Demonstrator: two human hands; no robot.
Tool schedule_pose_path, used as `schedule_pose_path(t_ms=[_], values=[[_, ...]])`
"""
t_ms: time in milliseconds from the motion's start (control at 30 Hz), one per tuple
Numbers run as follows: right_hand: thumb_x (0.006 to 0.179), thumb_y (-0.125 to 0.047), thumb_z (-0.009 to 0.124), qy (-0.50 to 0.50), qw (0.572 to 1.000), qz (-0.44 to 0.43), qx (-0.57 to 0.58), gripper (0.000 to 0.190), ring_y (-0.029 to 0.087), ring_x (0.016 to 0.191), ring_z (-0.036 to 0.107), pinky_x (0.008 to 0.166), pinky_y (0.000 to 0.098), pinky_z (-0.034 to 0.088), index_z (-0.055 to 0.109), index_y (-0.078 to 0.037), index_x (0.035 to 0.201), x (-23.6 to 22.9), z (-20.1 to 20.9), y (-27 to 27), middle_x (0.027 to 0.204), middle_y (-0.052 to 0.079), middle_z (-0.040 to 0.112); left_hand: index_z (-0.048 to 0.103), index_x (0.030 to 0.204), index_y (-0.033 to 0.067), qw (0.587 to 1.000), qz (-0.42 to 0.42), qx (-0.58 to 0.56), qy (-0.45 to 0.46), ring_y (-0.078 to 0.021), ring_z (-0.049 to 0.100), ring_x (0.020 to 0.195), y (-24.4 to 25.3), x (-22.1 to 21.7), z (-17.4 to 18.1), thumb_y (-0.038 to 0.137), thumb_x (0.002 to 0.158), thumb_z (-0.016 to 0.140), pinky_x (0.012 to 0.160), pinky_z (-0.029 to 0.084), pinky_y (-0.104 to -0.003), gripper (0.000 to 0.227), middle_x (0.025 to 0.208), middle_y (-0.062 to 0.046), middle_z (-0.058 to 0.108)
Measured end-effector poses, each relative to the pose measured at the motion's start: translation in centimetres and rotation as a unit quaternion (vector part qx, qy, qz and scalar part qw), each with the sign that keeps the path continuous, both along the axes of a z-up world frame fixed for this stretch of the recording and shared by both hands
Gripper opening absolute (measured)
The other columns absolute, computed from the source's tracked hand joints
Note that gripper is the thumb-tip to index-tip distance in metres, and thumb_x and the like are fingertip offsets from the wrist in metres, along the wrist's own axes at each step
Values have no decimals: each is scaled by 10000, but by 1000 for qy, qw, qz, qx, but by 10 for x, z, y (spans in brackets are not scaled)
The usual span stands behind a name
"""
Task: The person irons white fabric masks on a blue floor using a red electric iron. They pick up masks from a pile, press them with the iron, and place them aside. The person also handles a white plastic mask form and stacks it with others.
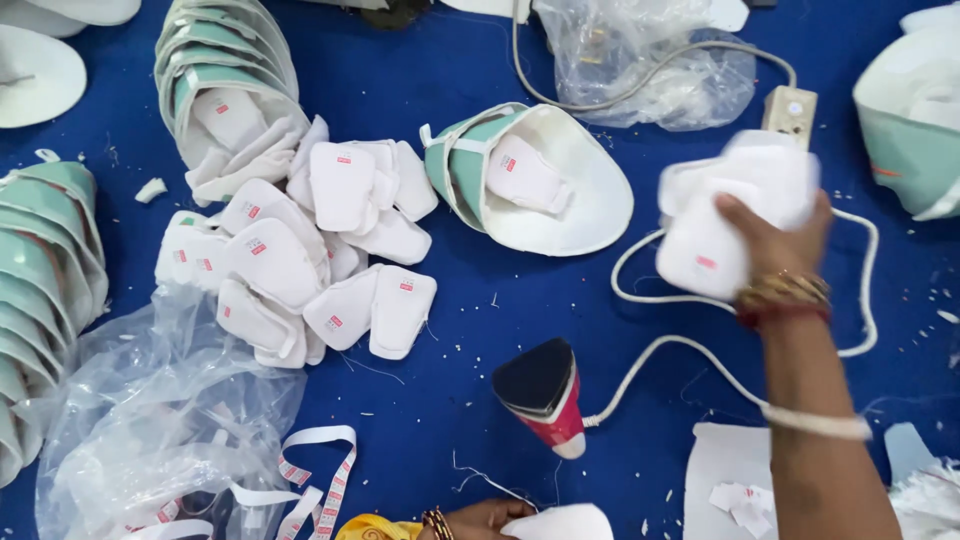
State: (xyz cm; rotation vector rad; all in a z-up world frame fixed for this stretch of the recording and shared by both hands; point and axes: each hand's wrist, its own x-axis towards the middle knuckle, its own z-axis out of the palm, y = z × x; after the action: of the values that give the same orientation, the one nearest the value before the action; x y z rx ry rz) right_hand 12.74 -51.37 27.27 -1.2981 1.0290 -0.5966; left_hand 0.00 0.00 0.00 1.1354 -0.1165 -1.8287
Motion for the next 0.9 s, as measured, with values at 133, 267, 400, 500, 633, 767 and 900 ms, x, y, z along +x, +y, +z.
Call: schedule_pose_path(t_ms=[133, 267, 400, 500, 633, 767, 900], values=[[877, -175, 775, -111, 986, 116, 54, 721, 312, 1069, 720, 840, 423, 618, 508, -11, 1526, -136, 40, 28, 1294, 178, 691, 446, 1493, 40, 999, -8, -15, -35, -184, 590, 1323, -53, 6, 120, 137, 952, 734, 1134, 452, -291, 620, 1420, -106, 614], [738, -60, 803, -43, 963, 198, 176, 805, 357, 954, 732, 711, 515, 642, 486, -80, 1478, -287, -40, 84, 1188, 199, 706, 470, 1422, 20, 985, 116, -95, -89, -182, 592, 1289, -77, -22, 150, 72, 937, 743, 1111, 477, -322, 560, 1360, -115, 614], [605, -30, 866, 20, 961, 190, 198, 926, 248, 1064, 709, 856, 392, 609, 483, -85, 1446, -304, -19, 189, 1219, 140, 705, 483, 1402, -30, 954, 190, -182, -146, -198, 594, 1288, -102, -63, 143, -7, 934, 733, 1120, 481, -352, 531, 1347, -130, 612], [618, -101, 890, 27, 978, 174, 110, 957, 273, 1049, 735, 817, 413, 642, 413, -67, 1448, -304, -6, 207, 1225, 153, 689, 472, 1414, -2, 941, 208, -189, -187, -183, 602, 1283, -105, -83, 162, -45, 891, 729, 1108, 483, -350, 584, 1352, -107, 623], [664, -176, 880, 148, 966, 164, 138, 1000, 320, 977, 754, 729, 456, 660, 330, -144, 1497, -290, 24, 193, 1224, 161, 696, 406, 1494, 92, 945, 231, -172, -155, -150, 619, 1247, -87, -91, 194, 42, 912, 701, 1086, 490, -320, 655, 1343, -59, 642], [725, -159, 813, 76, 992, 66, 74, 896, 279, 1013, 727, 696, 462, 652, 342, -135, 1488, -267, 40, 121, 1273, 114, 662, 426, 1526, 115, 946, 150, -142, -251, -159, 654, 1190, -48, -83, 214, 159, 982, 667, 1060, 517, -312, 597, 1266, -86, 684], [831, -227, 901, -5, 997, 25, -74, 857, 294, 1101, 716, 805, 412, 636, 424, 36, 1493, -279, -76, -85, 1372, 198, 649, 540, 1416, 145, 926, 83, -80, -360, -157, 656, 1178, -29, -101, 227, 223, 933, 706, 1043, 521, -324, 516, 1248, -41, 688]])
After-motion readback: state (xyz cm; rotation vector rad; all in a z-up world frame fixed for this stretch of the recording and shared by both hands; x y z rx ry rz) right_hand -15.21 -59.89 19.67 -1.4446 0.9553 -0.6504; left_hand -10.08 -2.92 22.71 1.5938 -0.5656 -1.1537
